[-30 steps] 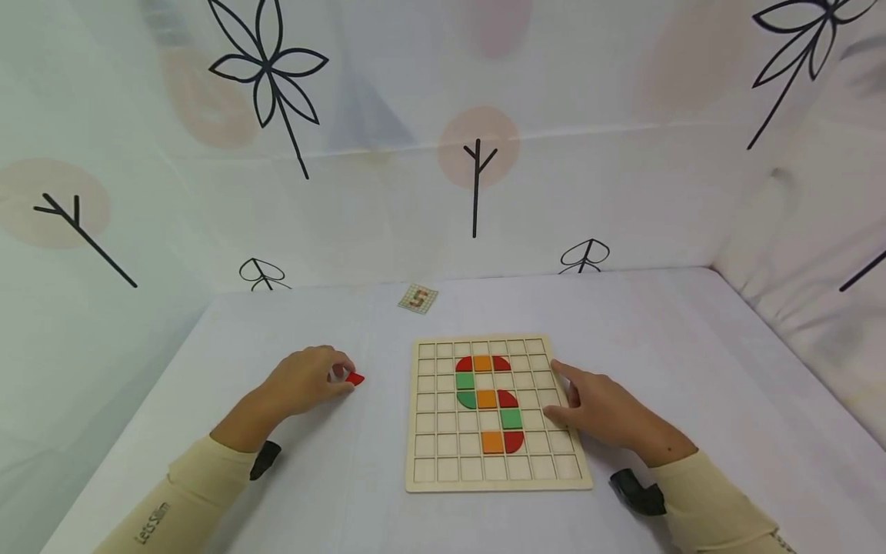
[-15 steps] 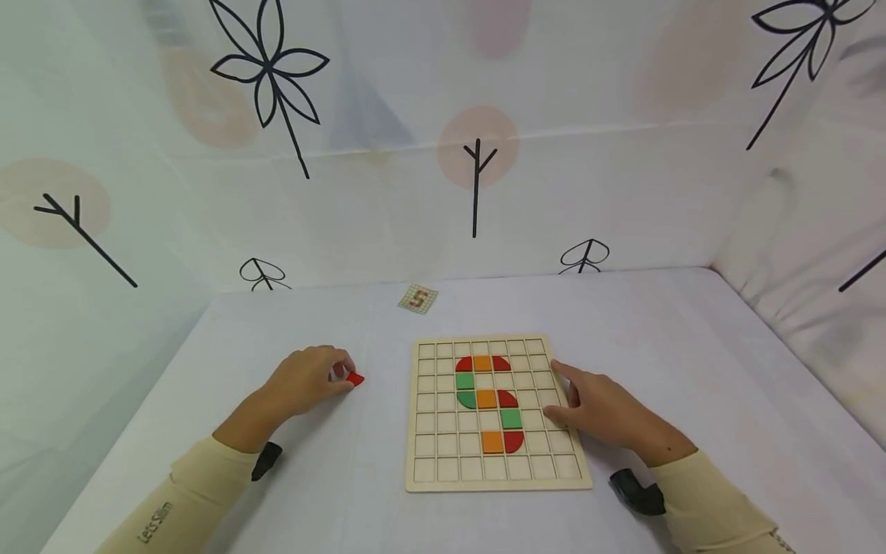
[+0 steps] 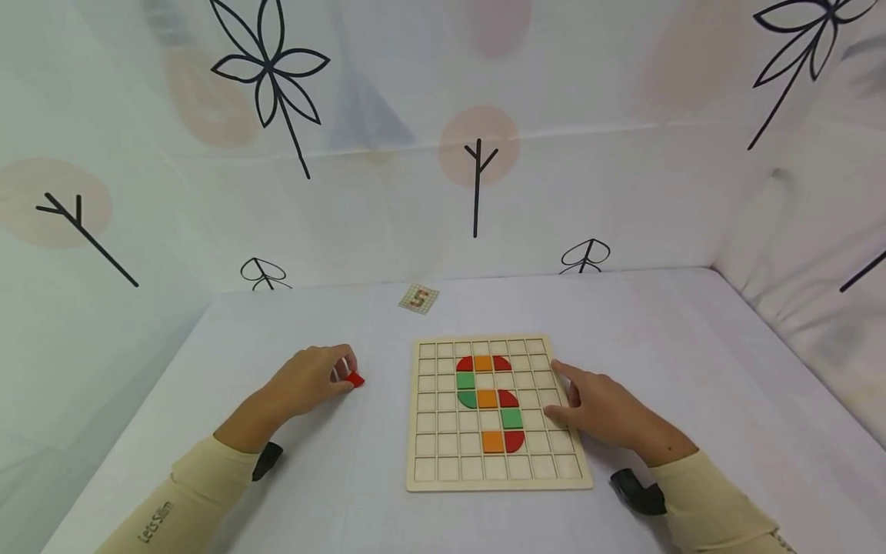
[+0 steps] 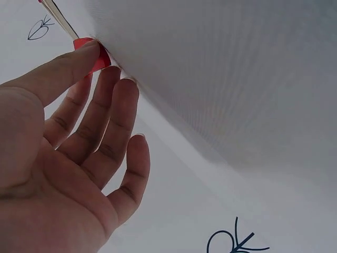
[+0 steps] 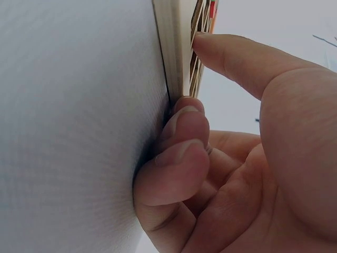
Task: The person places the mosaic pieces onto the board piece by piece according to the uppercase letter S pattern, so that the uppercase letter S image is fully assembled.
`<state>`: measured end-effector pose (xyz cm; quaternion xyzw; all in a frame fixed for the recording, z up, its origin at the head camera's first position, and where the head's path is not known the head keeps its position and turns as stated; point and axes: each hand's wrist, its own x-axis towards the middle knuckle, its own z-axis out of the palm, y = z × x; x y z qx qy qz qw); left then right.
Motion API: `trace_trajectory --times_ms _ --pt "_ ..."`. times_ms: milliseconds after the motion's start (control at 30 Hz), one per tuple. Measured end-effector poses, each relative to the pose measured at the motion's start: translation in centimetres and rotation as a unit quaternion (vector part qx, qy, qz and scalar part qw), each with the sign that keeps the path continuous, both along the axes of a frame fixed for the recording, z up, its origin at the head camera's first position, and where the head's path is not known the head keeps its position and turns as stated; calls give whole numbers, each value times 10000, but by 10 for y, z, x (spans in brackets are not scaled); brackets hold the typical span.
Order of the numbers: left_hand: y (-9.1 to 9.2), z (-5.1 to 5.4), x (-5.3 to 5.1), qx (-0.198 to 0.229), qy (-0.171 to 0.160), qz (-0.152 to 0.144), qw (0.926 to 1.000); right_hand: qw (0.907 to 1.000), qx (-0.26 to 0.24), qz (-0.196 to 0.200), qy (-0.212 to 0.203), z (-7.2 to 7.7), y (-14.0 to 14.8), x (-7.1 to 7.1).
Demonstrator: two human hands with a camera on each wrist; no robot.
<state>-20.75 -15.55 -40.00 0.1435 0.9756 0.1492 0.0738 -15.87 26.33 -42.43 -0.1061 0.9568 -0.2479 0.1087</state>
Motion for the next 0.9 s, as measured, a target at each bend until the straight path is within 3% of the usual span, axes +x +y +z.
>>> trace_trajectory --times_ms 467,900 --pt "5 1 2 228 -136 -4 9996 10000 -33 7 -24 1 1 -1" --pt "18 1 5 444 -13 -23 9990 10000 -70 53 -12 0 2 0"
